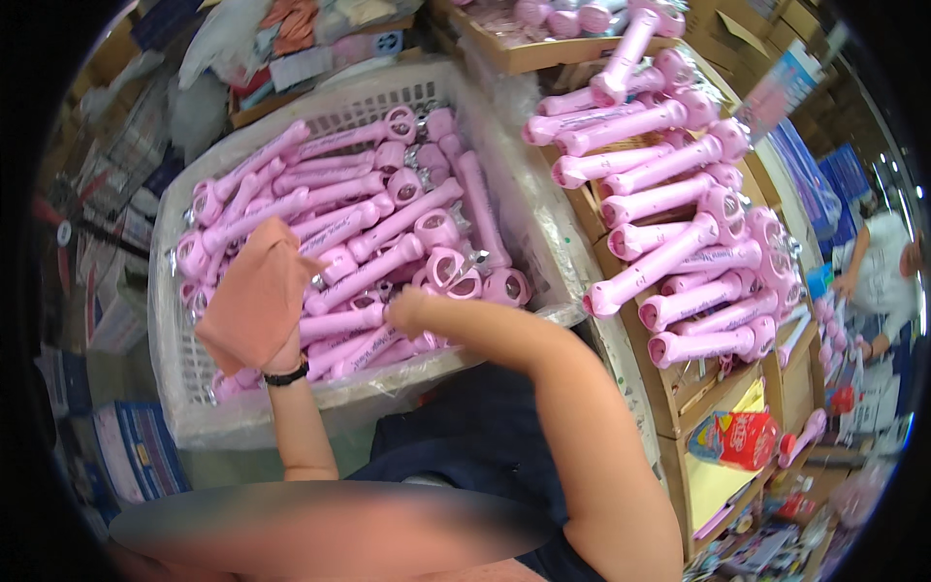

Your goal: The person assembles pink light sticks by inserting a small metal piece into the top, wiping the surface with a cloth, and placing each finished unit on a nearby table. The person repeats this sequence for multiple items.

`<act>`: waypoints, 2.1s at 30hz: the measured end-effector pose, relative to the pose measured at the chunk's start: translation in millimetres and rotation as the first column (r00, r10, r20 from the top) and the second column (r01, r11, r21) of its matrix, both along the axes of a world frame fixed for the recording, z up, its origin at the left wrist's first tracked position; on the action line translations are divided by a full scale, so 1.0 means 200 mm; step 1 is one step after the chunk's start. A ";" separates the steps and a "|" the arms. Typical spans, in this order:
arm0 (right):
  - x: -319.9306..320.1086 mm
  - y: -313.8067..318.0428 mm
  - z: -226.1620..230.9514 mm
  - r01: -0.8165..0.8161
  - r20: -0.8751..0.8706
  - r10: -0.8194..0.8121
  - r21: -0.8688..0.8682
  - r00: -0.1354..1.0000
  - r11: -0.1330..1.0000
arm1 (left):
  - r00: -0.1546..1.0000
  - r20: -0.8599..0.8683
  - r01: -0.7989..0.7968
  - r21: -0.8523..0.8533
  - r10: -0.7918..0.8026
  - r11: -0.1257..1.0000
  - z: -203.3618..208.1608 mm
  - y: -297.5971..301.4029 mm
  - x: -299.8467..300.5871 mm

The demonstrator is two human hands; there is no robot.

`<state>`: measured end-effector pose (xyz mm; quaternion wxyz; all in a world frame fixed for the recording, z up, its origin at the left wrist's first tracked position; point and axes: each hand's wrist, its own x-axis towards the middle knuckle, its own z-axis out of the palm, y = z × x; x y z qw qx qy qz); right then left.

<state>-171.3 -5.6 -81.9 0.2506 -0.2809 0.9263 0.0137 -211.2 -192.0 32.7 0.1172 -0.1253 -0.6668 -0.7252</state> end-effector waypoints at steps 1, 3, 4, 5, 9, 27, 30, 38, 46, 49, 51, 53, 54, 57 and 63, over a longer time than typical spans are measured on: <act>-0.02 -0.05 -0.05 0.070 0.015 -0.069 -0.042 0.997 0.997 | 1.000 -0.008 0.015 0.006 -0.014 1.000 0.01 -0.01 -0.01; -0.03 -0.01 -0.07 0.046 0.064 -0.044 -0.039 0.997 0.998 | 0.999 -0.025 0.024 0.017 -0.024 1.000 0.04 -0.04 -0.02; -0.03 0.03 -0.04 0.060 0.064 -0.051 -0.153 0.997 0.986 | 0.999 -0.032 0.023 0.023 -0.022 0.999 0.07 -0.06 -0.02; -0.02 0.08 0.01 0.086 0.026 -0.082 -0.199 0.996 0.976 | 0.999 -0.044 0.025 0.033 -0.024 0.999 0.09 -0.07 -0.01; 0.07 0.26 0.37 0.208 -0.343 -0.518 -0.640 0.783 0.739 | 0.994 -0.089 0.071 0.103 -0.062 0.992 0.14 -0.10 -0.01; 1.44 -0.07 0.31 0.361 0.539 -0.590 -0.842 0.601 -0.401 | 0.705 -0.168 0.687 0.402 -0.689 0.605 -0.13 0.65 0.46; 1.58 -0.09 0.27 0.463 0.193 -0.936 -0.885 0.294 -0.037 | 0.296 -0.319 0.853 0.512 -0.900 0.099 -0.09 0.78 0.47; 1.68 -0.02 0.47 0.355 0.120 -0.964 -0.934 0.236 -0.029 | -0.348 -0.308 0.229 0.888 -0.885 -0.399 0.09 0.96 0.73; 1.65 -0.01 0.42 0.378 0.465 -0.855 -0.852 0.229 -0.362 | -0.561 -0.104 -0.209 0.978 -0.821 0.019 -0.08 0.90 0.90; 1.63 -0.01 0.33 0.460 -0.168 -0.985 -0.877 -0.026 0.137 | -0.243 0.015 0.098 0.995 -0.970 -0.009 -0.09 0.87 0.88; 1.66 -0.04 0.29 0.444 -0.259 -0.964 -0.872 -0.062 0.205 | -0.256 -0.157 0.001 0.987 -0.954 -0.163 -0.07 0.84 0.83; 1.70 -0.06 0.27 0.408 -0.233 -0.972 -0.889 -0.014 0.207 | 0.074 0.003 0.090 0.996 -0.997 0.010 -0.06 0.84 0.79; 1.72 -0.08 0.27 0.406 -0.230 -0.973 -0.891 -0.014 0.205 | 0.076 0.042 0.315 0.947 -0.996 0.064 -0.05 0.85 0.79; 1.75 -0.09 0.31 0.401 -0.226 -0.974 -0.893 -0.002 0.206 | -0.044 -0.158 0.352 0.922 -0.987 -0.163 -0.03 0.85 0.80; 1.67 -0.12 0.45 0.298 -0.049 -0.999 -0.953 0.020 0.053 | 0.078 0.221 0.841 0.509 -0.972 0.183 0.03 0.70 1.08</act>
